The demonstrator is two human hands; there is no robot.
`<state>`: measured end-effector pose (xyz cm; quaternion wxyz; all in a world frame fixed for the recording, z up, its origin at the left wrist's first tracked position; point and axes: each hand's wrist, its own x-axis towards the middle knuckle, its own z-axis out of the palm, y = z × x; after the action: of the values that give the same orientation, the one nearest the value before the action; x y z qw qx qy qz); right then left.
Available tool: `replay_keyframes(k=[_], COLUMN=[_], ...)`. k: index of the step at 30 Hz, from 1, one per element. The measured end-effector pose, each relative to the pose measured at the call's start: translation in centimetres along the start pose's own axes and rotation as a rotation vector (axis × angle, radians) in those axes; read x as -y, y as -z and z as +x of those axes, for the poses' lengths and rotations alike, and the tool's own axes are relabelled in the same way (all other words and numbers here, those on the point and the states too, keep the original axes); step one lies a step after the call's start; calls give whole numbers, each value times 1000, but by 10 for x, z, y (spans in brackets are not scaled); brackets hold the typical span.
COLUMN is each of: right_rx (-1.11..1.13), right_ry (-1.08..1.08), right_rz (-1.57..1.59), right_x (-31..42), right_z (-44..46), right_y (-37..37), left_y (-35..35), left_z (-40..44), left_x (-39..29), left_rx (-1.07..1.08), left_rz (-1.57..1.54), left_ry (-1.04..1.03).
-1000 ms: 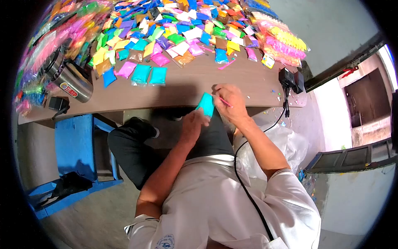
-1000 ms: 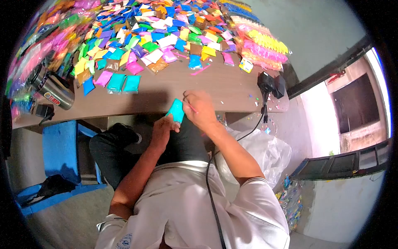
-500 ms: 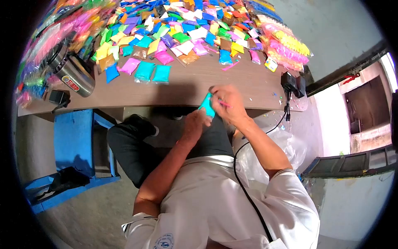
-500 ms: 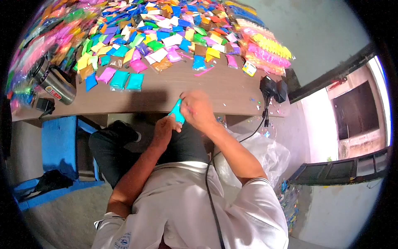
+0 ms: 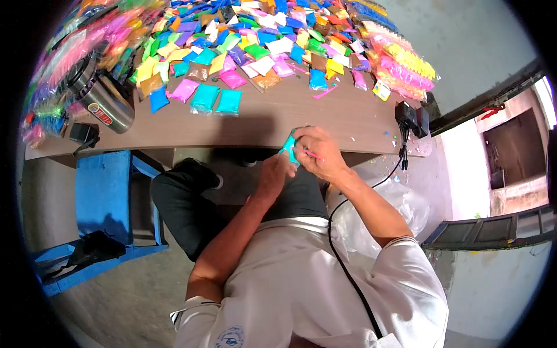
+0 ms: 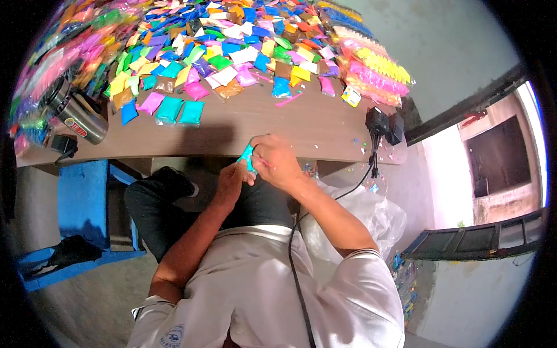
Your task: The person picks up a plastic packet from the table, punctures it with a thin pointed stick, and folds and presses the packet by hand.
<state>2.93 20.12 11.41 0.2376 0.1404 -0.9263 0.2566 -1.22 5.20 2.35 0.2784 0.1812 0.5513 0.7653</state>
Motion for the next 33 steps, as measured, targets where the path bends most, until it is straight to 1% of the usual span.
replay_keyframes(k=[2,3,5,6,7,9,10,12,13,15,16,18,19,21,22,24,25,27,31,33], right_rx=[-153,-150,-46,9,7,-77,-75,15,14,-99,-95,-10,-12,-86,-85,-14,-15,-125,-113,-208], right_ry=[-91,-87,-8,-17,-21,-164,-158,-46,-48,-145,-138,1,2,-100,-94,-14,-15,-162,-199,-262], right_rz=[-70,-72,65,7,7,-93,-92,-5,-8,-82,-80,48,46,-35,-33,47,45,-57,56,82], right_x=[-8,-5,6,2,-2,-10,-9,-2,-4,-8,-7,1,-2,-7,-5,4,0,-9,-9,-12], right_z=[1,1,2,-1,-3,-1,0,-2,-2,0,1,-1,-1,-2,-1,-4,-4,-4,-7,-8], right_y=[-1,0,0,-3,-3,0,0,0,1,5,5,2,2,4,3,1,0,-1,-7,-12], left_y=[-3,-4,-4,-4,-5,-4,-2,1,0,-3,-3,0,-1,-4,-4,-1,-1,-1,0,0], left_z=[0,0,1,0,-1,0,1,0,1,0,1,-2,0,-2,-1,-1,0,1,3,4], left_x=[3,1,-4,-5,-5,-3,-1,0,0,1,0,1,1,-2,-5,-2,1,5,8,6], left_rx=[8,9,4,-7,-16,5,18,10,5,11,10,1,-5,-4,-8,-6,-2,2,7,18], left_rz=[-7,-19,-27,-5,14,-6,-23,4,26,-2,-25,-13,-7,-7,-3,-4,-11,-15,-26,-29], left_ry=[-3,-12,-21,14,49,16,-19,3,21,1,-20,-1,11,24,33,26,14,3,-27,-25])
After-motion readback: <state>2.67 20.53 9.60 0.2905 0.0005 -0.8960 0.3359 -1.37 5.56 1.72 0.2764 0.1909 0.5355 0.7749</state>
